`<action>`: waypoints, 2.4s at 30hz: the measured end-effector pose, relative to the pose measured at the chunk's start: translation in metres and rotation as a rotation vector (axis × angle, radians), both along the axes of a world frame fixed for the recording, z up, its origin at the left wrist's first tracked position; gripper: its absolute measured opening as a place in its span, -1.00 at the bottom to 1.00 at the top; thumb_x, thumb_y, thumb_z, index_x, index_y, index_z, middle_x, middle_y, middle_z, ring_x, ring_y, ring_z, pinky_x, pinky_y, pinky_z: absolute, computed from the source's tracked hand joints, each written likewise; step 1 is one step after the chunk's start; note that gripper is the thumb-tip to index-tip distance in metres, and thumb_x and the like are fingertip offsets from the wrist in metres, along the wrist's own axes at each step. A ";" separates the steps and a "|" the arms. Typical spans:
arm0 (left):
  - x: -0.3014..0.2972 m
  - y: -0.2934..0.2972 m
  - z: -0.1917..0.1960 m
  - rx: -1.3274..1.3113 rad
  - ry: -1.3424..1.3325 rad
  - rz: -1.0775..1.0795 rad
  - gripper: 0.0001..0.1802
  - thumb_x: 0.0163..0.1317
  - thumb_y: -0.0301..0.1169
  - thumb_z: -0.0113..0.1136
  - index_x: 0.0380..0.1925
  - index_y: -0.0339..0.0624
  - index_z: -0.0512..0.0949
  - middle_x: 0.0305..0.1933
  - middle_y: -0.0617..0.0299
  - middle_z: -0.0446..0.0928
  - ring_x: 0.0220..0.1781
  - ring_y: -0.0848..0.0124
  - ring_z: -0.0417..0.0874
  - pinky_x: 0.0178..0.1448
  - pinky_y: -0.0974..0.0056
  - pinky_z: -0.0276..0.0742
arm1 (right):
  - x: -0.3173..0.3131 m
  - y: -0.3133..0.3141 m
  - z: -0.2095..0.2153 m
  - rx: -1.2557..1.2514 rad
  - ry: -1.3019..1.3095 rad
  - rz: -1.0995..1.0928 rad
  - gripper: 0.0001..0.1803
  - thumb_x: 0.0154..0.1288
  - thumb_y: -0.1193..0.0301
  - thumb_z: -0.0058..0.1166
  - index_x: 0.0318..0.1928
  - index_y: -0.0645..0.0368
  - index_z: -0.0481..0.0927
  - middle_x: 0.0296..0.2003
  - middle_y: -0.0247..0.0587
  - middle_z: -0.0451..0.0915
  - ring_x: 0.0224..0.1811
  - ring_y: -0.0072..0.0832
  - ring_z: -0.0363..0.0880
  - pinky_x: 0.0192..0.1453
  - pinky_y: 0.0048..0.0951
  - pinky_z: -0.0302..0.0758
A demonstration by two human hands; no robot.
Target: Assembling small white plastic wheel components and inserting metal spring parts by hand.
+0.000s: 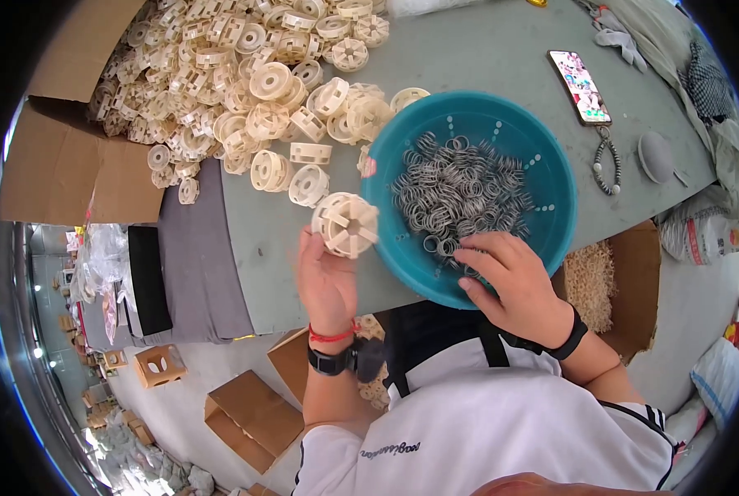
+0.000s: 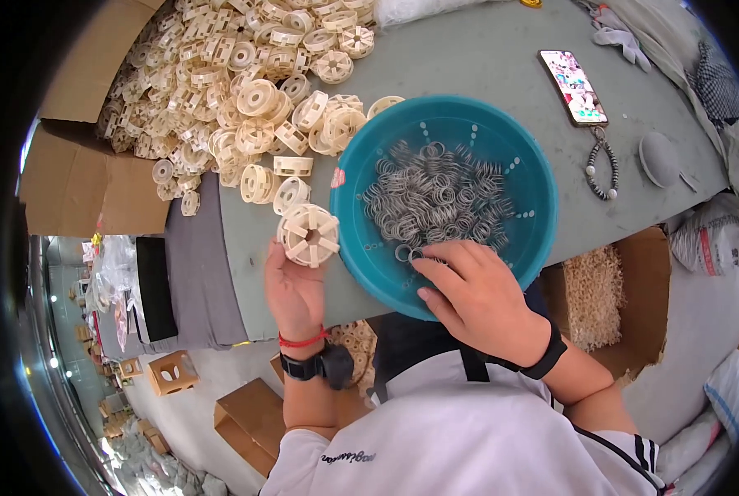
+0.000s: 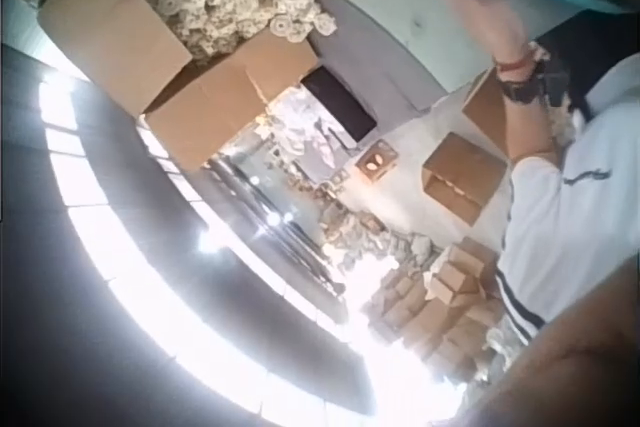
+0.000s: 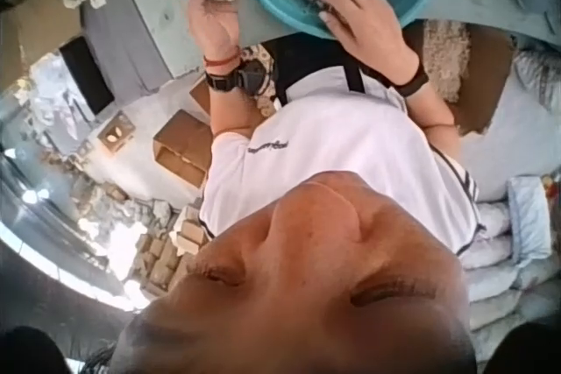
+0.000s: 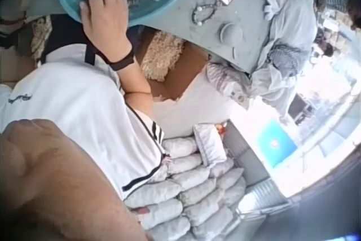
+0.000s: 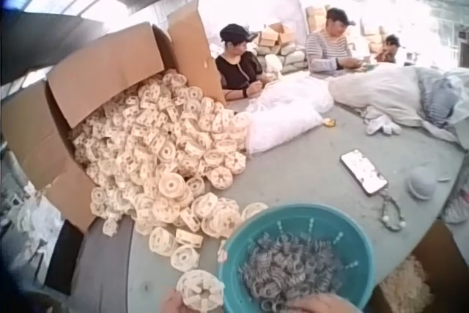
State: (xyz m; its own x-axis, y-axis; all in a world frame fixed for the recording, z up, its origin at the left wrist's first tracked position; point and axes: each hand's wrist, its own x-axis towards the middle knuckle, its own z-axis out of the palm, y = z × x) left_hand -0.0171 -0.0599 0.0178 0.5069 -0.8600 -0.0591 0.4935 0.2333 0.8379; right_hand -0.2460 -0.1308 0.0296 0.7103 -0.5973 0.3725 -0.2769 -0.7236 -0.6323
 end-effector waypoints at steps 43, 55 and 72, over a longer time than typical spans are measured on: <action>-0.070 -0.030 -0.007 0.222 -0.808 -0.312 -0.61 0.06 -0.53 0.33 -0.12 -0.27 0.39 -0.23 0.27 0.51 -0.20 0.57 0.51 -0.16 0.43 0.48 | 0.004 -0.021 0.006 -0.090 -0.256 -0.057 -0.50 -0.08 0.68 0.10 0.00 0.29 0.47 -0.16 -0.07 0.53 -0.10 -0.13 0.50 -0.03 -0.21 0.48; -0.071 -0.030 -0.006 0.266 -0.862 -0.200 -0.61 0.02 -0.51 0.34 -0.14 -0.24 0.43 -0.28 0.14 0.60 -0.27 0.43 0.63 -0.18 0.34 0.53 | 0.008 -0.016 0.018 0.076 -0.191 -0.069 -0.66 -0.04 0.67 0.10 -0.16 0.26 0.50 -0.21 -0.09 0.46 -0.19 -0.11 0.49 -0.10 -0.28 0.48; -0.057 -0.040 0.002 -0.009 -1.235 0.009 -0.88 0.19 -0.51 0.18 -0.30 -0.30 0.48 0.23 -0.13 0.35 0.24 0.16 0.41 0.25 0.17 0.31 | -0.043 -0.035 0.004 0.304 -0.350 -0.273 -0.89 0.25 0.61 0.00 -0.21 0.27 0.49 -0.17 -0.24 0.46 -0.21 -0.57 0.47 -0.11 -0.56 0.44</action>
State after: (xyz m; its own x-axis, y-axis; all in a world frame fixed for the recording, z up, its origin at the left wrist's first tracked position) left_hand -0.0743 -0.1000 0.0194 0.2244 -0.8542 0.4691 -0.6290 0.2407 0.7392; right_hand -0.2888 -0.1662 0.0337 0.3780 -0.8608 0.3407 -0.1643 -0.4245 -0.8904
